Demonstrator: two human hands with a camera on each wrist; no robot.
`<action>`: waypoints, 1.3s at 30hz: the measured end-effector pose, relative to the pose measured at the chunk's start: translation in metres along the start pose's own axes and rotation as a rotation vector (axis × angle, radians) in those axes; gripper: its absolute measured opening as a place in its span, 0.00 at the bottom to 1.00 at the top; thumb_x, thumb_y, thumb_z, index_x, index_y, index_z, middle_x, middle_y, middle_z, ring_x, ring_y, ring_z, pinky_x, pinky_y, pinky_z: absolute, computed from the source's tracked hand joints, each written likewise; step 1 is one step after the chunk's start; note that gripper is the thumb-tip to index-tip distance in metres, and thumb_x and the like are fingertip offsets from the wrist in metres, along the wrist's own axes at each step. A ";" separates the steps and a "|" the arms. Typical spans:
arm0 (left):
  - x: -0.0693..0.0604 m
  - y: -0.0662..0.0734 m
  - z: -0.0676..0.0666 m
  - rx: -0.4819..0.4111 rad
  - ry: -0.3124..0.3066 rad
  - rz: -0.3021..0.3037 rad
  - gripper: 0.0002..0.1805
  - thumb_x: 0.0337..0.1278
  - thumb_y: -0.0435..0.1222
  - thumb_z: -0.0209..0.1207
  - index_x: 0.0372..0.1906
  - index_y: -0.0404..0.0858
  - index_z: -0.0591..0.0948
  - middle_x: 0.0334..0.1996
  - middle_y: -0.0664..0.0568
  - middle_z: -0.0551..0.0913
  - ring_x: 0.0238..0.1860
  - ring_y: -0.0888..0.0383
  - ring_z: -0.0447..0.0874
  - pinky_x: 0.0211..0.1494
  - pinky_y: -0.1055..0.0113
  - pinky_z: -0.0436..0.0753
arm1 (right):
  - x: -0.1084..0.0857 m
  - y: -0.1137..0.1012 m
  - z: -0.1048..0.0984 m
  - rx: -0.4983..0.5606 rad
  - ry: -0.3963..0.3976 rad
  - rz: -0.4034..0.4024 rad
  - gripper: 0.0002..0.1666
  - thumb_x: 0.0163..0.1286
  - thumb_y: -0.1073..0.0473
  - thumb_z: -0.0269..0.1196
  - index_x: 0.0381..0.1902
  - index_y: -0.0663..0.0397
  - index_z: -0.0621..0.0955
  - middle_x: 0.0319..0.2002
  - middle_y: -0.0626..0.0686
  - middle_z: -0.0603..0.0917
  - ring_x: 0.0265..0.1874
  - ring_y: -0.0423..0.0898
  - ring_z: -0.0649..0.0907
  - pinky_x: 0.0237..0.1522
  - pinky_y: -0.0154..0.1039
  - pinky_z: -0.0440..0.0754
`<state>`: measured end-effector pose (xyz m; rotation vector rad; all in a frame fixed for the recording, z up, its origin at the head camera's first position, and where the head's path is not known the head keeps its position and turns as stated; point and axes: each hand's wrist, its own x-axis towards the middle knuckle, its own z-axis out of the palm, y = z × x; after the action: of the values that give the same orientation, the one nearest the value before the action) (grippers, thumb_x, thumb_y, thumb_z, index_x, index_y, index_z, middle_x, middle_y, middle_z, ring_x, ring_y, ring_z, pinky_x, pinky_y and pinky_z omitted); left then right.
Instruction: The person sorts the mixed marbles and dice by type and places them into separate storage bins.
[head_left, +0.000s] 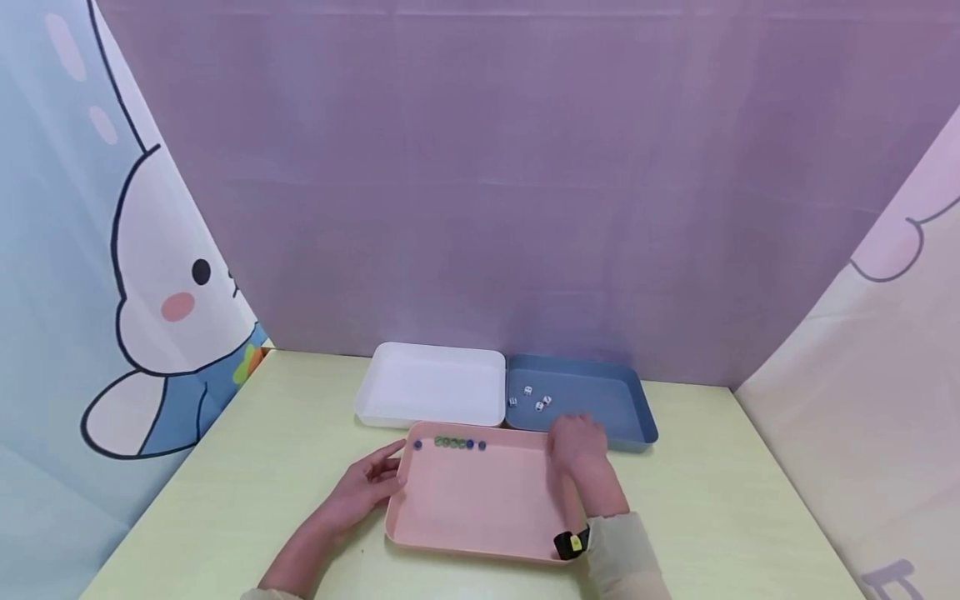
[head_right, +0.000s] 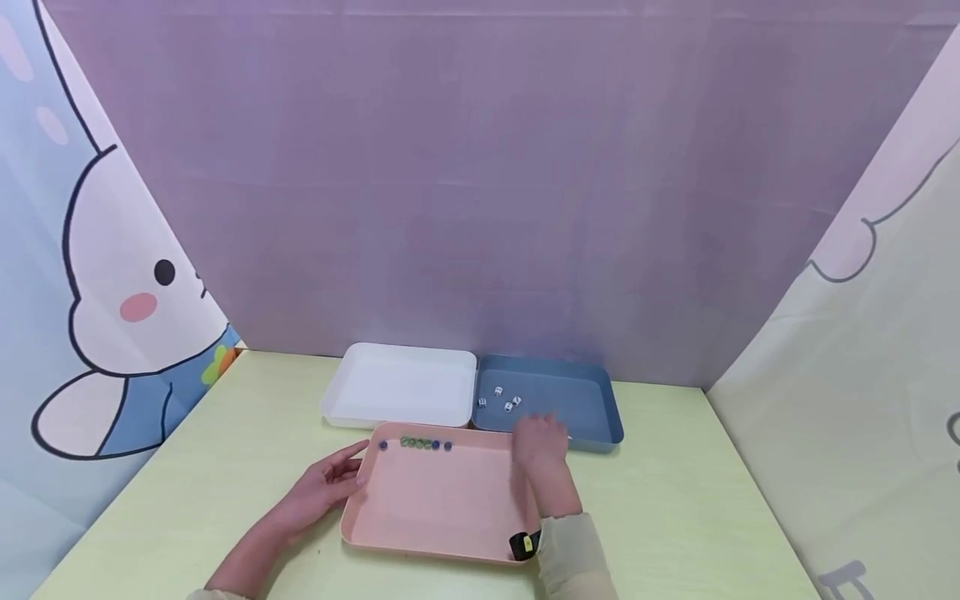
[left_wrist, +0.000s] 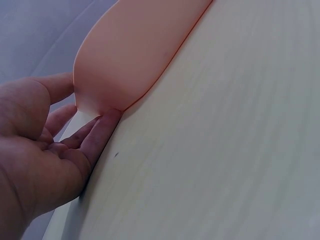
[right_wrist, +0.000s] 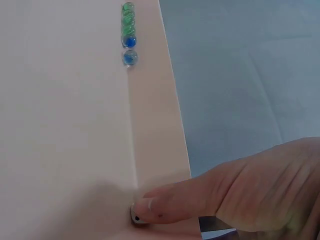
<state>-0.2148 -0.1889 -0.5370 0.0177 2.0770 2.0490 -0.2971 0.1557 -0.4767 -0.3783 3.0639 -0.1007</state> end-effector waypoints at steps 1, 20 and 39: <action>0.000 0.000 0.000 0.000 0.001 -0.001 0.35 0.62 0.31 0.61 0.73 0.39 0.63 0.59 0.35 0.72 0.56 0.47 0.74 0.51 0.61 0.81 | 0.000 0.000 0.001 -0.004 -0.003 0.003 0.07 0.59 0.65 0.65 0.26 0.47 0.86 0.38 0.55 0.84 0.47 0.61 0.77 0.49 0.61 0.74; 0.001 0.004 0.005 -0.016 -0.013 0.013 0.36 0.62 0.31 0.61 0.73 0.36 0.61 0.59 0.33 0.71 0.56 0.46 0.74 0.51 0.61 0.81 | -0.002 0.011 -0.013 0.268 0.030 -0.111 0.09 0.54 0.68 0.68 0.25 0.46 0.87 0.33 0.46 0.83 0.47 0.57 0.78 0.47 0.53 0.78; -0.001 0.004 0.004 -0.027 0.066 -0.012 0.35 0.59 0.30 0.62 0.71 0.31 0.63 0.56 0.34 0.74 0.50 0.46 0.79 0.47 0.54 0.83 | 0.012 0.046 -0.011 0.847 0.066 -0.120 0.08 0.59 0.58 0.72 0.38 0.50 0.89 0.64 0.60 0.73 0.67 0.62 0.65 0.57 0.60 0.72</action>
<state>-0.2136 -0.1849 -0.5329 -0.0683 2.0819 2.0976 -0.3205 0.1977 -0.4700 -0.4814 2.7017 -1.3547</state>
